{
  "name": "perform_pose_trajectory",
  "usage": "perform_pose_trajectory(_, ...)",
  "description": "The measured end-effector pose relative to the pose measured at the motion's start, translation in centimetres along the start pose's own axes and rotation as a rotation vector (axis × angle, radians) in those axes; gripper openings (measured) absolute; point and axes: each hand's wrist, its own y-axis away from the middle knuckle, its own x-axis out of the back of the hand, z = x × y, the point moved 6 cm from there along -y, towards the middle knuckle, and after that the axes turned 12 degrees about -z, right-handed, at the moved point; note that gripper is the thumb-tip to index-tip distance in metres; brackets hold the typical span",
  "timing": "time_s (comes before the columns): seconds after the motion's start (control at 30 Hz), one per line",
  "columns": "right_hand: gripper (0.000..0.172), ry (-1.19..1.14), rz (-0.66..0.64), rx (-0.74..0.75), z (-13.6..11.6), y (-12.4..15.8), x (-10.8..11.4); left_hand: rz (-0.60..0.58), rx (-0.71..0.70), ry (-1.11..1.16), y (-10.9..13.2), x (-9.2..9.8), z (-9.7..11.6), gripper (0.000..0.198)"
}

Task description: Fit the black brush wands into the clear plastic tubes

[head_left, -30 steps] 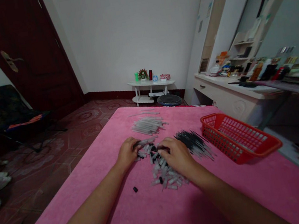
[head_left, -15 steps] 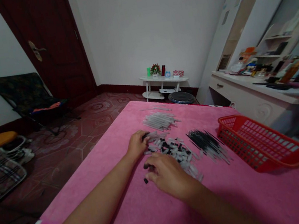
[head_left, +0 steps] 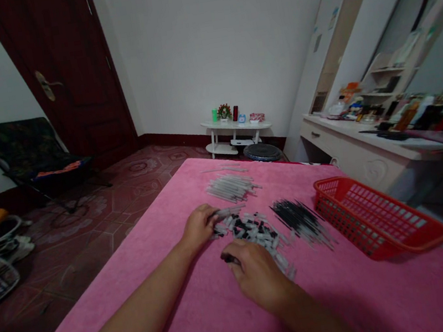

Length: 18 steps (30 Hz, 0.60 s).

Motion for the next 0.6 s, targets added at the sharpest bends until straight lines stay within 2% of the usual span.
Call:
perform_pose_trajectory(0.17, 0.032, -0.034, 0.102, -0.062, 2.9, 0.4, 2.7, 0.011, -0.008, -0.014, 0.1, 0.1, 0.4, 0.021)
perform_pose_trajectory(0.3, 0.026, 0.03, 0.051, -0.046, 3.2, 0.8, 2.7, 0.0, -0.02, -0.025, 0.2, 0.2, 0.6, 0.022)
perform_pose_trajectory(0.4, 0.019, 0.056, 0.096, -0.069, 3.9, 1.0, 3.9, 0.001, -0.028, -0.025, 0.2, 0.4, 0.7, 0.022)
perform_pose_trajectory(0.47, 0.017, 0.096, 0.177, -0.146, 5.6, 1.3, 5.7, 0.019, -0.027, -0.022, 0.3, 0.6, 0.6, 0.023)
perform_pose_trajectory(0.53, 0.018, 0.199, 0.261, -0.29, 8.1, 2.0, 7.7, 0.043, -0.03, -0.019, 0.3, 0.7, 0.6, 0.024)
perform_pose_trajectory(0.6, 0.018, 0.307, 0.247, -0.449, 11.0, 2.6, 8.8, 0.063, -0.049, -0.022, 0.4, 0.9, 0.8, 0.025)
